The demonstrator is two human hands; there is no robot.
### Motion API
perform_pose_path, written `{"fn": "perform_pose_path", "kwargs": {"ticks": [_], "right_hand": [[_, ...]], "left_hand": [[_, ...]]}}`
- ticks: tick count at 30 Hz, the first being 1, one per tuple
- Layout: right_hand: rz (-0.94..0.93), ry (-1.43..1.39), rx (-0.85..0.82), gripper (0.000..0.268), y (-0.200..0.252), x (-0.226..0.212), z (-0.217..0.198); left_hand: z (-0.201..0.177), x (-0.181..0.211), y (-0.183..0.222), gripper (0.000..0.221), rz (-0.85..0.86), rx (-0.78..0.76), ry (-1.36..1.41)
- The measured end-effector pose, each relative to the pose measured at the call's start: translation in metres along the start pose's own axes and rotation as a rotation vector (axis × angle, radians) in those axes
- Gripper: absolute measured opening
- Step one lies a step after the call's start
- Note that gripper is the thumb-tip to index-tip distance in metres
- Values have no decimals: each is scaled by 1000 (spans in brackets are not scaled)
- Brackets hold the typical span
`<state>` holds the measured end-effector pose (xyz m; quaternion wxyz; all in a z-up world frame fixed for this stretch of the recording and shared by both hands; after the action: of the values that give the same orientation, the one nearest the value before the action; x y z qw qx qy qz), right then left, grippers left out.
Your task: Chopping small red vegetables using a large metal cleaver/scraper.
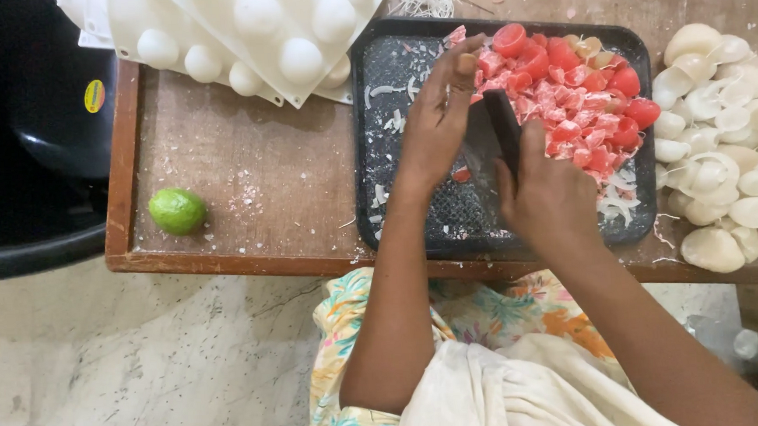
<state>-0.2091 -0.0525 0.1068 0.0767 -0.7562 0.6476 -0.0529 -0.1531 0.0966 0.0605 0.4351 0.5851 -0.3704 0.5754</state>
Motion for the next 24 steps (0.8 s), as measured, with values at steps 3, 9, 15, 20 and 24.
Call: {"fn": "perform_pose_path", "kwargs": {"ticks": [3, 9, 15, 20, 24], "right_hand": [[9, -57, -50, 47, -6, -3, -1], [-25, -126, -71, 64, -16, -5, 3], [-32, -125, -20, 66, -14, -2, 19], [7, -124, -23, 61, -12, -10, 18], [63, -138, -66, 53, -16, 7, 29]], "left_hand": [[13, -2, 6, 60, 69, -137, 93], [19, -13, -1, 45, 210, -54, -330], [19, -17, -4, 42, 178, -70, -371], [18, -26, -5, 39, 186, -72, -372], [13, -27, -13, 51, 233, -71, -324]]}}
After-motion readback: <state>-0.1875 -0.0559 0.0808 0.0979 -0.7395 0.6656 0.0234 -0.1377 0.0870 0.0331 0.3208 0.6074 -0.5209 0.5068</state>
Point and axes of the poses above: each hand's wrist, its own y-axis away from the middle knuckle, its own z-axis out of the palm, x = y × z, the point moved 4 cm from there along -y, towards the middle knuckle, and after that the axes turned 14 degrees about x, right-handed, at the moved point
